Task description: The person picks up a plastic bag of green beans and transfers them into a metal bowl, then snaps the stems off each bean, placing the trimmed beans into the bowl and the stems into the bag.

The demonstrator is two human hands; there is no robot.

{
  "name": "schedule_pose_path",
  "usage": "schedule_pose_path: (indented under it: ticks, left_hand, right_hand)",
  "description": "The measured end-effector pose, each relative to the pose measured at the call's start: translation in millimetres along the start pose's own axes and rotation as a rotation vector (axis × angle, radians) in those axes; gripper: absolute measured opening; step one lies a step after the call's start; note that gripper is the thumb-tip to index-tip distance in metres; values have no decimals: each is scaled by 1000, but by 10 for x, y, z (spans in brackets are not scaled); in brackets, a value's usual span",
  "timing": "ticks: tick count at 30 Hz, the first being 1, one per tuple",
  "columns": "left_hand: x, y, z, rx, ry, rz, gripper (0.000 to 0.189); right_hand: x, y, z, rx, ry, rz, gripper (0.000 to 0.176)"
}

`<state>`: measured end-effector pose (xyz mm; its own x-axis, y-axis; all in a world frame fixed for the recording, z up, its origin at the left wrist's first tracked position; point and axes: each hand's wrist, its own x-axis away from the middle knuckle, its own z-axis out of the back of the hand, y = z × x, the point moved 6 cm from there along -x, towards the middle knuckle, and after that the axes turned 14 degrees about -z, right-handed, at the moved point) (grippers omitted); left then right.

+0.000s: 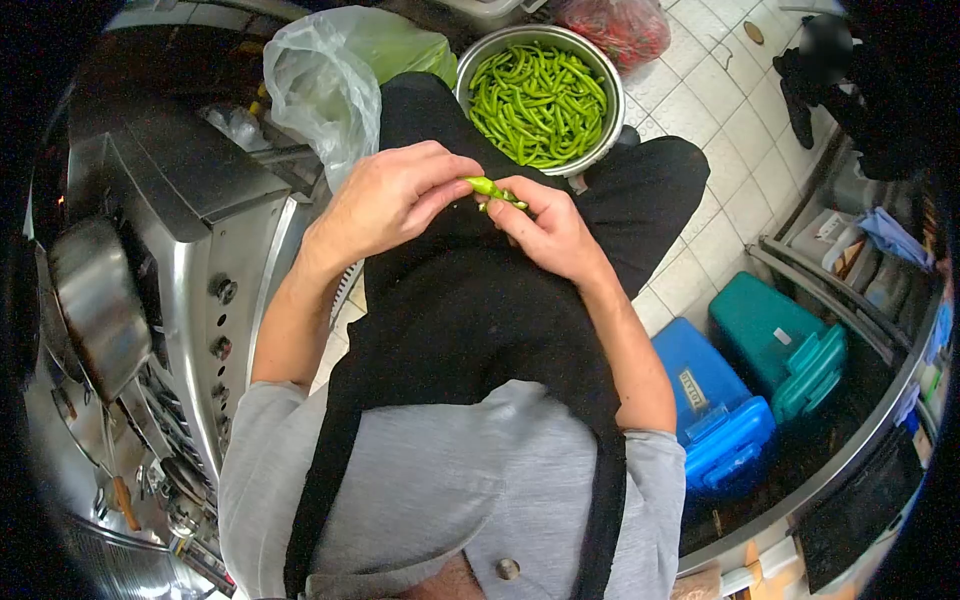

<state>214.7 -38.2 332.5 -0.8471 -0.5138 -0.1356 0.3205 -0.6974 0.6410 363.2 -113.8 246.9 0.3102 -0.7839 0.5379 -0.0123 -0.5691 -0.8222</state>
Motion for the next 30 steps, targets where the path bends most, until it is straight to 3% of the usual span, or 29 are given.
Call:
schedule_pose_path:
  ticks: [8,21,23,24,27,28,30]
  left_hand:
    - [-29,93,-39,-112,-152,-95,19]
    - [-21,86,-143,-63,-214,-120,19]
    - [5,-109,-283,277,-173,-82,22]
    - [20,-158,-337,276,-173,-83,22]
    - [64,-298,-564,946,-73,136,26]
    - [36,-308,-604,947,-74,132,26]
    - [-16,-451,-664,1014,128,375,27]
  right_hand:
    - [-36,161,-27,3,-55,11,22]
    - [50,187,-20,10,-88,3,20]
    - [96,166,14,-48,-72,-34,18]
    - [113,149,21,-48,-72,-32,18]
    - [166,76,53,-91,-55,6,18]
    - [176,18,67,-78,-13,46,19]
    - [174,-40,78,-60,23,87,19]
